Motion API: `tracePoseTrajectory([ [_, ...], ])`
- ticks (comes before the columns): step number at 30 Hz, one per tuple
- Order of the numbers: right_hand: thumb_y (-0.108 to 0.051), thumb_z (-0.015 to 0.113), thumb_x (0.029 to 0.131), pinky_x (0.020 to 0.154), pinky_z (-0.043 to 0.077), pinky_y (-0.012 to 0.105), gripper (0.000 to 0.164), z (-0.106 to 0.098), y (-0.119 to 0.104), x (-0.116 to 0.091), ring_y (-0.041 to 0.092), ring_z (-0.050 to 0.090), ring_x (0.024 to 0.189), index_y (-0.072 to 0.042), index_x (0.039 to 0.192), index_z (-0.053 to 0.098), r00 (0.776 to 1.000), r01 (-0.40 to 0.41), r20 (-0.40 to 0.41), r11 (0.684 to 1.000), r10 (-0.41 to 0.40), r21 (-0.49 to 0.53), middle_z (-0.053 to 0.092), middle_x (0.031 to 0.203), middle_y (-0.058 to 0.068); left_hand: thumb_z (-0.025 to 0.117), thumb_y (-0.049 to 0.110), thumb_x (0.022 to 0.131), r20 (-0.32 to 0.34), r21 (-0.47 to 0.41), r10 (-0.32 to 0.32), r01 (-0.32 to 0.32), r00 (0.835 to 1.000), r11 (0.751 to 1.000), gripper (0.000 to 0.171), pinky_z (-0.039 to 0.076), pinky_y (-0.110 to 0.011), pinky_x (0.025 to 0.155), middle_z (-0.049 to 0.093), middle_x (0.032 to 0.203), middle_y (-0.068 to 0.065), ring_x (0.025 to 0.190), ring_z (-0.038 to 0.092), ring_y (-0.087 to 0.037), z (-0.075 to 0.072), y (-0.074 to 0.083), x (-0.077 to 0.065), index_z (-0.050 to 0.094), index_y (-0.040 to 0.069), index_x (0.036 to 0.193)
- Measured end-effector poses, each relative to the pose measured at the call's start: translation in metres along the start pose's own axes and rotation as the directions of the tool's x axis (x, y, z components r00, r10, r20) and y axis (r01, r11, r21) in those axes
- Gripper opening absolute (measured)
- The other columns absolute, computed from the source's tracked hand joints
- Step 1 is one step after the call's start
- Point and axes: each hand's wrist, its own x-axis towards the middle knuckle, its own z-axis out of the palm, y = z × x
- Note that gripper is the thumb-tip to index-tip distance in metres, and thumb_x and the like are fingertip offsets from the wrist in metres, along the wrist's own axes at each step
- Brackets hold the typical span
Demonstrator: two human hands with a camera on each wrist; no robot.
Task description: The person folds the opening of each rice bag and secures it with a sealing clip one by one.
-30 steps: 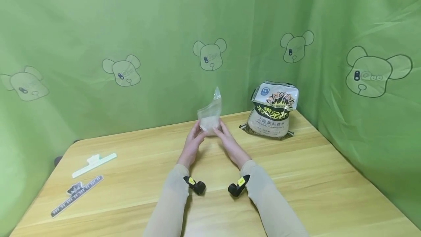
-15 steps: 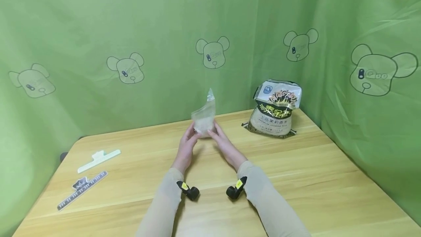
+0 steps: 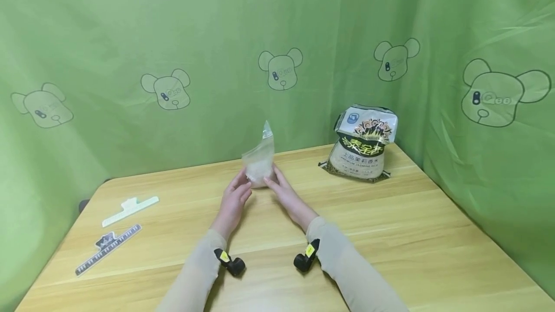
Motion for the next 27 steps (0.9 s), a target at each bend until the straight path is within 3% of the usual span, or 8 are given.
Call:
tracePoseTrajectory([
  [7,-0.049,0.05,0.097,0.12,-0.002,0.062,0.077,0.017,0.0,-0.007,0.029,-0.008,0.153,-0.032,0.157,0.004,1.0,0.002,0.016,1.0,-0.002,-0.013,-0.005,0.166,0.001,0.058,0.014,0.093,0.018,-0.046,-0.017,0.018,1.0,0.999,0.058,0.034,-0.046,0.117,0.035,0.157,-0.009,0.142,0.037,-0.03,-0.022,0.003,-0.012,0.041,0.016,0.148],
  [14,-0.049,0.052,0.096,0.119,0.0,0.063,0.076,0.034,-0.002,-0.013,0.031,-0.002,0.153,-0.034,0.156,0.008,0.999,0.006,0.05,0.999,-0.004,-0.039,0.0,0.166,0.004,0.056,0.011,0.093,0.012,-0.064,-0.034,0.035,0.999,0.997,0.058,0.035,-0.043,0.116,0.034,0.157,-0.009,0.141,0.039,-0.03,-0.044,0.007,-0.025,0.039,0.014,0.148],
  [27,-0.039,0.058,0.095,0.116,0.0,0.068,0.077,0.057,-0.002,-0.024,0.037,0.001,0.152,-0.03,0.156,0.012,0.993,0.026,0.114,1.0,-0.023,-0.016,0.001,0.166,0.009,0.047,0.002,0.096,-0.003,-0.129,-0.057,0.056,0.998,0.99,0.054,0.034,-0.043,0.117,0.034,0.157,-0.013,0.144,0.032,-0.029,-0.07,0.013,-0.051,0.037,0.007,0.149],
])
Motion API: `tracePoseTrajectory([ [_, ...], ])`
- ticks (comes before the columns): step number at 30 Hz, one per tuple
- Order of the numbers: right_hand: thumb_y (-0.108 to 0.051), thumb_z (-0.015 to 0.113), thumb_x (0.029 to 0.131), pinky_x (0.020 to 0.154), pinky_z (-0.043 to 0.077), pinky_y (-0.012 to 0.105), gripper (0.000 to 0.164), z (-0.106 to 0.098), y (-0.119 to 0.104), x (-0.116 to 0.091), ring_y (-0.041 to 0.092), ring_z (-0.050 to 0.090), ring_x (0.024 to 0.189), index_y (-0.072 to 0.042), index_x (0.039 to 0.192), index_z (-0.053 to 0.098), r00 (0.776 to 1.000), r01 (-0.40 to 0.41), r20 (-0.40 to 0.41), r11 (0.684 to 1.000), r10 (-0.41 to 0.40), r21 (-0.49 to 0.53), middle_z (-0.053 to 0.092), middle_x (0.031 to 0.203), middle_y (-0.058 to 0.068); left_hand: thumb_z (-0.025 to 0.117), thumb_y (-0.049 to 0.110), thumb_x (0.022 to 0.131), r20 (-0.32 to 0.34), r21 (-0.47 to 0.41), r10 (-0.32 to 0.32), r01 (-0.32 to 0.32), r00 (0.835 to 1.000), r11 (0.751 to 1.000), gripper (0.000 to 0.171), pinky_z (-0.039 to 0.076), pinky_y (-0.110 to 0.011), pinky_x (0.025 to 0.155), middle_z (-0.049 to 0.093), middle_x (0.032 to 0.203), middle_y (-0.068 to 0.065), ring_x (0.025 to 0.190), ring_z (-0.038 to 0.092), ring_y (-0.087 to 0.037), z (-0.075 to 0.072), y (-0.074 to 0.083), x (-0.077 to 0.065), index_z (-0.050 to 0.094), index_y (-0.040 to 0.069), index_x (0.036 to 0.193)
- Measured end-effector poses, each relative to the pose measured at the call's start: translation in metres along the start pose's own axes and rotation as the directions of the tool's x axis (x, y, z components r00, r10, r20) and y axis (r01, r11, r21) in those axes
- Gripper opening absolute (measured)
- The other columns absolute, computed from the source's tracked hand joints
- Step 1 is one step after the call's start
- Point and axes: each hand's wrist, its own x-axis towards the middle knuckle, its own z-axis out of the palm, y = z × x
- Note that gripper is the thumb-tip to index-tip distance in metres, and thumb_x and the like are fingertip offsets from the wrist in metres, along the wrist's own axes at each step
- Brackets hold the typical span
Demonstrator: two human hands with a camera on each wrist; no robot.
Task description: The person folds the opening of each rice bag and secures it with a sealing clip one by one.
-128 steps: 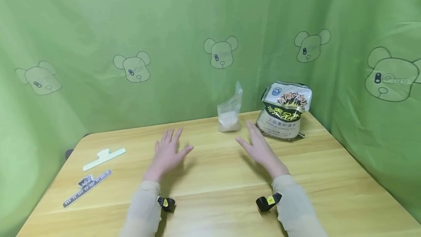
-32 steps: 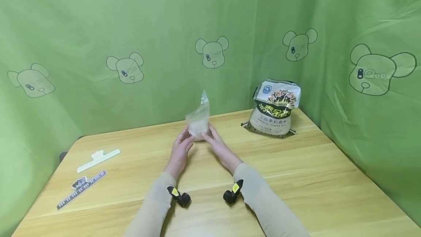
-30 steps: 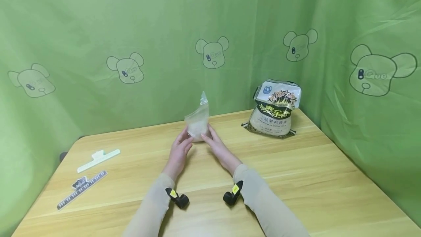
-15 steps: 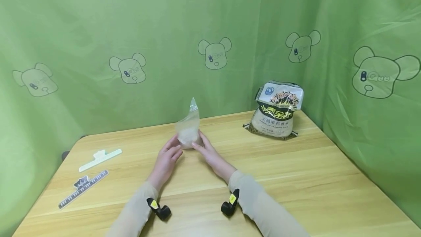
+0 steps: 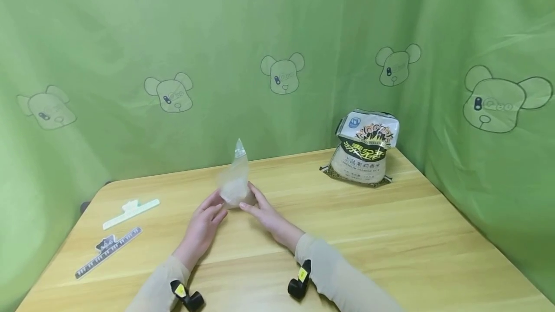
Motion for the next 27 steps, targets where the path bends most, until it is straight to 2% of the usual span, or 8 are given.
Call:
tracePoseTrajectory([
  [4,-0.04,0.061,0.093,0.113,-0.001,0.073,0.08,0.007,0.0,-0.003,0.039,0.001,0.151,-0.033,0.156,0.012,0.999,-0.008,0.038,1.0,0.008,-0.005,-0.001,0.166,0.008,0.046,0.002,0.096,-0.021,-0.038,-0.019,0.018,1.0,0.999,0.053,0.033,-0.043,0.118,0.031,0.157,-0.016,0.145,0.03,-0.03,-0.006,0.004,-0.009,0.035,0.002,0.148],
  [8,-0.037,0.062,0.093,0.116,-0.001,0.068,0.081,0.011,-0.001,-0.006,0.037,-0.001,0.151,-0.03,0.156,0.012,0.997,0.013,0.083,1.0,-0.011,-0.017,-0.002,0.166,0.009,0.045,0.001,0.096,-0.037,-0.062,-0.036,0.034,0.999,0.997,0.052,0.031,-0.043,0.119,0.029,0.157,-0.019,0.146,0.027,-0.032,-0.012,0.007,-0.016,0.034,-0.004,0.147],
  [11,-0.035,0.062,0.093,0.119,0.001,0.063,0.079,0.011,-0.001,-0.009,0.036,0.002,0.152,-0.027,0.156,0.016,0.995,0.035,0.096,0.999,-0.033,-0.019,0.003,0.165,0.01,0.045,0.001,0.095,-0.051,-0.064,-0.044,0.04,0.998,0.997,0.052,0.034,-0.041,0.117,0.03,0.156,-0.019,0.145,0.029,-0.032,-0.016,0.006,-0.021,0.034,-0.006,0.146],
  [18,-0.032,0.062,0.093,0.119,0.015,0.061,0.067,0.01,-0.002,-0.008,0.033,0.024,0.148,-0.024,0.152,0.031,0.989,0.075,0.13,0.997,-0.071,-0.024,0.026,0.16,0.005,0.044,0.001,0.096,-0.061,-0.08,-0.063,0.058,0.996,0.995,0.052,0.042,-0.03,0.111,0.03,0.155,-0.019,0.14,0.035,-0.024,-0.027,0.013,-0.036,0.032,-0.008,0.146],
  [27,-0.029,0.059,0.095,0.118,0.025,0.056,0.056,0.009,0.002,-0.006,0.031,0.04,0.139,-0.019,0.147,0.04,0.977,0.098,0.194,0.995,-0.091,-0.029,0.039,0.154,0.005,0.042,0.003,0.097,-0.022,-0.101,-0.098,0.095,0.995,0.99,0.054,0.043,-0.025,0.109,0.018,0.158,-0.019,0.147,0.021,-0.031,-0.041,0.02,-0.051,0.024,-0.01,0.146],
])
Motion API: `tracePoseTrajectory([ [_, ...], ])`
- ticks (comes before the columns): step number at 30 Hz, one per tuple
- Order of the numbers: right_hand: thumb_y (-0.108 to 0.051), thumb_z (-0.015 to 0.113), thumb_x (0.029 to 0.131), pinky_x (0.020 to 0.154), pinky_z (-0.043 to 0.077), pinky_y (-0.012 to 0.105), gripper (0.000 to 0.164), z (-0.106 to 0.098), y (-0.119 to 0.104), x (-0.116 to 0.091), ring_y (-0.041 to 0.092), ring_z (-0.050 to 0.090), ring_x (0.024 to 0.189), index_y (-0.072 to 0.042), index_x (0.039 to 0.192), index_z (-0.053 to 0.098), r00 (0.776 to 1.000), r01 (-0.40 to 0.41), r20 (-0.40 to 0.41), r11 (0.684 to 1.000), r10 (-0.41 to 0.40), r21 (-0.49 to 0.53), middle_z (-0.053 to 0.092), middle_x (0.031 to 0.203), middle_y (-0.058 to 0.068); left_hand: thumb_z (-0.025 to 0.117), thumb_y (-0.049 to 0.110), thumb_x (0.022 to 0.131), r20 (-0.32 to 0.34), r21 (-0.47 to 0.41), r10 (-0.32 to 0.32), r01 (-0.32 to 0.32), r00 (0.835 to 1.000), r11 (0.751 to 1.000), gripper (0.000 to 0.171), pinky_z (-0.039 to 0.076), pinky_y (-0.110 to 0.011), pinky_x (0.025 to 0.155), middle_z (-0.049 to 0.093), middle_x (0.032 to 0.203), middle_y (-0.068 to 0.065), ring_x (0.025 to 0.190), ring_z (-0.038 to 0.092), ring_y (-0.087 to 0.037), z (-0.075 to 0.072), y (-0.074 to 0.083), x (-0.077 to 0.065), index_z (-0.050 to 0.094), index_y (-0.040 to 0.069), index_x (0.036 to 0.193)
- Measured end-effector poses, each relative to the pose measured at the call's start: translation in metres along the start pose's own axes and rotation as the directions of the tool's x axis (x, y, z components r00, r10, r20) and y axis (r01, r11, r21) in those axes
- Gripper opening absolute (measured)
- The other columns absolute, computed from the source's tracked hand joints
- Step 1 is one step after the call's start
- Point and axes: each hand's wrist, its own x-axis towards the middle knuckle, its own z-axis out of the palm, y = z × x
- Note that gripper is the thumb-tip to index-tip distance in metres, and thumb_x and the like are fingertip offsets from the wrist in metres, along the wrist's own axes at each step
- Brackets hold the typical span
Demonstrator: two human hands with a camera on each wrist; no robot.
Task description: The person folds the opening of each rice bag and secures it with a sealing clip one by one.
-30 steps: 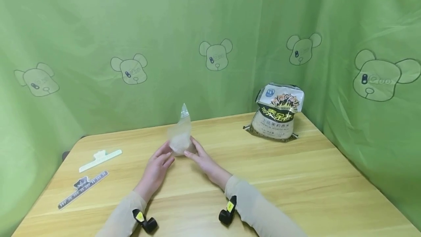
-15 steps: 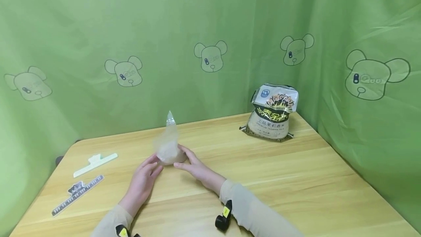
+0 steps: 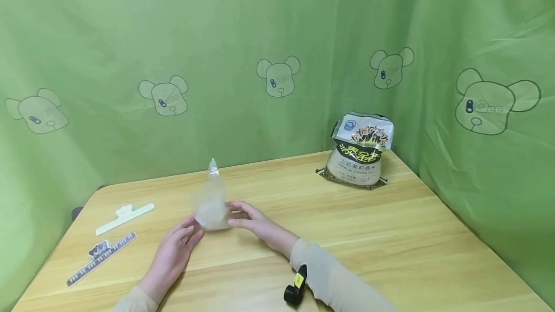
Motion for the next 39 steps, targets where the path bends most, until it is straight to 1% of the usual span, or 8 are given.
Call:
tracePoseTrajectory([
  [6,-0.028,0.057,0.096,0.117,0.026,0.057,0.052,0.0,0.002,0.003,0.03,0.042,0.138,-0.02,0.146,0.042,0.999,0.028,0.038,1.0,-0.028,-0.009,0.042,0.152,0.004,0.044,0.004,0.097,-0.011,0.006,-0.005,0.005,1.0,1.0,0.053,0.043,-0.025,0.109,0.022,0.156,-0.016,0.141,0.03,-0.026,-0.006,0.003,-0.006,0.026,-0.01,0.145],
  [10,-0.03,0.055,0.097,0.119,0.018,0.06,0.049,-0.004,0.004,0.004,0.028,0.04,0.14,-0.02,0.143,0.045,1.0,0.019,0.015,1.0,-0.018,-0.018,0.047,0.149,0.002,0.045,0.005,0.097,0.009,0.0,0.005,-0.005,1.0,1.0,0.052,0.043,-0.027,0.11,0.022,0.155,-0.017,0.14,0.03,-0.026,-0.007,0.003,-0.003,0.027,-0.012,0.143],
  [13,-0.034,0.055,0.097,0.12,0.013,0.061,0.048,-0.007,0.005,0.004,0.028,0.04,0.14,-0.02,0.142,0.047,1.0,-0.007,-0.012,1.0,0.007,-0.017,0.05,0.147,0.003,0.045,0.005,0.097,0.002,0.007,0.015,-0.015,1.0,1.0,0.047,0.044,-0.028,0.108,0.028,0.15,-0.016,0.136,0.037,-0.024,-0.007,0.002,0.0,0.033,-0.011,0.14],
  [19,-0.036,0.053,0.098,0.117,0.031,0.052,0.05,-0.013,0.007,0.005,0.03,0.047,0.135,-0.012,0.142,0.047,0.997,-0.026,-0.072,0.999,0.024,-0.024,0.053,0.143,0.011,0.048,0.003,0.096,-0.048,-0.003,0.034,-0.034,0.998,0.999,0.026,0.049,-0.032,0.104,0.05,0.128,-0.006,0.117,0.056,-0.017,-0.008,-0.001,0.004,0.054,-0.001,0.121],
  [26,-0.032,0.053,0.099,0.11,0.043,0.045,0.05,-0.013,0.0,0.006,0.033,0.053,0.128,-0.007,0.141,0.045,0.993,-0.035,-0.114,0.998,0.041,0.046,0.053,0.141,0.018,0.047,0.005,0.097,-0.042,-0.008,0.038,-0.039,0.998,0.999,0.024,0.049,-0.032,0.104,0.048,0.129,-0.006,0.116,0.056,-0.015,-0.009,-0.005,0.003,0.052,0.0,0.12],
  [30,-0.036,0.054,0.098,0.106,0.046,0.045,0.052,-0.011,-0.02,0.007,0.031,0.055,0.125,-0.007,0.139,0.046,0.981,0.008,-0.196,0.995,0.011,0.097,0.052,0.14,0.019,0.046,0.005,0.098,-0.07,-0.016,0.043,-0.044,0.997,0.999,0.026,0.049,-0.032,0.104,0.048,0.128,-0.007,0.116,0.056,-0.015,-0.009,-0.004,0.001,0.05,-0.003,0.122],
  [34,-0.033,0.054,0.098,0.104,0.049,0.042,0.049,-0.011,-0.048,0.003,0.029,0.055,0.124,-0.005,0.137,0.048,0.96,0.108,-0.269,0.989,-0.077,0.103,0.054,0.138,0.02,0.046,0.005,0.098,-0.069,-0.004,0.054,-0.054,0.996,0.999,0.032,0.048,-0.032,0.105,0.048,0.13,-0.009,0.117,0.055,-0.016,-0.009,-0.003,0.002,0.047,-0.006,0.127],
  [39,-0.024,0.052,0.099,0.1,0.052,0.038,0.042,-0.013,-0.075,-0.003,0.029,0.056,0.123,0.0,0.134,0.049,0.932,0.233,-0.303,0.969,-0.199,0.081,0.055,0.134,0.021,0.044,0.005,0.097,-0.054,0.016,0.052,-0.051,0.997,0.999,0.035,0.047,-0.032,0.107,0.046,0.133,-0.009,0.119,0.054,-0.016,-0.008,-0.003,0.004,0.044,-0.007,0.13],
])
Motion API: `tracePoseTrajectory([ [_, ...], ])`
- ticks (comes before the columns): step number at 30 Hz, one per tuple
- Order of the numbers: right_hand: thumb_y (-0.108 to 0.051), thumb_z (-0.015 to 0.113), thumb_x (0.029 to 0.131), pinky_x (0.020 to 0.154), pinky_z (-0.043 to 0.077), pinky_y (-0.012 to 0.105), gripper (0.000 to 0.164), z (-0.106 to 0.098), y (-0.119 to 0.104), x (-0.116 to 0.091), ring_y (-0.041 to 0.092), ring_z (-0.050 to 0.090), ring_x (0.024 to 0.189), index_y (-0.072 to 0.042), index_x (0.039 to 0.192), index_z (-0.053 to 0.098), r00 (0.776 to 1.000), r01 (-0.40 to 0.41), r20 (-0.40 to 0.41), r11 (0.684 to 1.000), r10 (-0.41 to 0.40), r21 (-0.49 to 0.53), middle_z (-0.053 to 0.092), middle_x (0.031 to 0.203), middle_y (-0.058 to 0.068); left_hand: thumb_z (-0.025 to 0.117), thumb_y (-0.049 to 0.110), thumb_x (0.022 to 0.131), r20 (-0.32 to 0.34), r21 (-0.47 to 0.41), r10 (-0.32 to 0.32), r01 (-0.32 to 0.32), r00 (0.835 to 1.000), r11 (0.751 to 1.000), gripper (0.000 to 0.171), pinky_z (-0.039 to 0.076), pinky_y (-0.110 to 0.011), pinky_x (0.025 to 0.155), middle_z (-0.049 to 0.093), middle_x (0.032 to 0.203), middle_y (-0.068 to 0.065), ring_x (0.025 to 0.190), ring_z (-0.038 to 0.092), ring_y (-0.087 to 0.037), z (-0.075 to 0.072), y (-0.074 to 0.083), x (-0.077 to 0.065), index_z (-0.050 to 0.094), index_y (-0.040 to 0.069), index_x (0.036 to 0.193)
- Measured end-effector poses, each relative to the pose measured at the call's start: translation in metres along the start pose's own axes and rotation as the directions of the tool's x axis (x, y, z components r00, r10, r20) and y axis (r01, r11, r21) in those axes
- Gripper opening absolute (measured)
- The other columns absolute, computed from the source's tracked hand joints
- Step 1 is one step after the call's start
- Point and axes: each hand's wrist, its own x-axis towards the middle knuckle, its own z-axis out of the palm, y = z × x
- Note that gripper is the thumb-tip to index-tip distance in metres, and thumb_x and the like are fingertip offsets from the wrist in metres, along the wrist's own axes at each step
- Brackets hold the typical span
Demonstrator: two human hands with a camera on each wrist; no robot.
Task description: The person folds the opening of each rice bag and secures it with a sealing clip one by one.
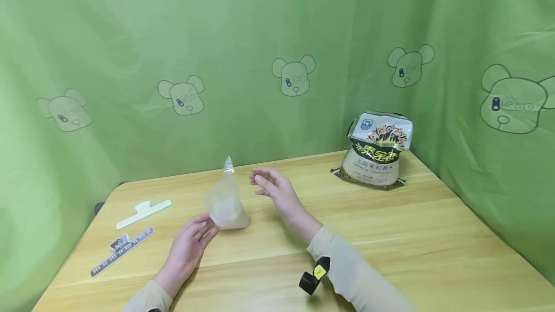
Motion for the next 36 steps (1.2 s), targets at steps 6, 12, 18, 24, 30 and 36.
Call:
tracePoseTrajectory([
  [6,-0.025,0.052,0.1,0.099,0.052,0.036,0.038,0.002,-0.021,0.004,0.026,0.057,0.12,-0.001,0.13,0.052,0.99,0.144,0.001,0.987,-0.144,-0.07,0.058,0.13,0.02,0.04,0.003,0.097,0.001,0.016,-0.017,0.017,1.0,1.0,0.04,0.046,-0.033,0.108,0.043,0.138,-0.011,0.12,0.054,-0.015,0.001,-0.002,0.0,0.039,-0.009,0.135],
  [12,-0.023,0.054,0.099,0.107,0.046,0.044,0.032,0.016,-0.048,0.013,0.027,0.056,0.123,-0.006,0.125,0.058,0.975,0.207,-0.041,0.962,-0.218,-0.177,0.06,0.13,0.015,0.041,0.004,0.097,0.004,0.018,-0.016,0.015,1.0,1.0,0.041,0.046,-0.034,0.108,0.043,0.138,-0.011,0.119,0.054,-0.015,0.0,-0.003,-0.001,0.038,-0.01,0.135],
  [18,-0.018,0.057,0.097,0.106,0.046,0.044,0.027,0.025,-0.056,0.017,0.025,0.055,0.123,-0.006,0.121,0.062,0.962,0.257,-0.033,0.935,-0.272,-0.243,0.061,0.128,0.011,0.042,0.005,0.098,0.016,0.023,-0.004,0.004,1.0,1.0,0.041,0.047,-0.034,0.107,0.046,0.134,-0.01,0.117,0.055,-0.015,-0.001,-0.004,-0.003,0.039,-0.01,0.136],
  [24,-0.015,0.058,0.096,0.102,0.049,0.043,0.026,0.028,-0.046,0.02,0.024,0.052,0.125,-0.007,0.121,0.063,0.952,0.304,0.081,0.881,-0.295,-0.362,0.059,0.13,0.011,0.044,0.006,0.097,0.032,0.01,0.003,-0.003,0.999,1.0,0.042,0.047,-0.035,0.107,0.049,0.131,-0.008,0.117,0.056,-0.015,0.002,-0.004,-0.002,0.039,-0.01,0.136],
  [30,-0.017,0.059,0.096,0.102,0.049,0.043,0.027,0.032,-0.04,0.024,0.024,0.052,0.126,-0.009,0.121,0.063,0.958,0.285,0.102,0.873,-0.267,-0.396,0.059,0.13,0.009,0.042,0.004,0.097,0.016,0.011,0.001,-0.002,1.0,1.0,0.043,0.046,-0.034,0.107,0.048,0.134,-0.009,0.117,0.055,-0.015,0.002,-0.001,0.0,0.038,-0.01,0.137],
  [36,-0.019,0.06,0.096,0.1,0.05,0.043,0.027,0.032,-0.037,0.025,0.024,0.053,0.125,-0.01,0.121,0.063,0.966,0.258,0.098,0.87,-0.239,-0.419,0.059,0.13,0.008,0.042,0.004,0.098,0.014,0.005,-0.006,0.006,1.0,1.0,0.042,0.045,-0.035,0.11,0.045,0.136,-0.01,0.118,0.054,-0.014,0.0,0.0,0.0,0.037,-0.009,0.137],
])
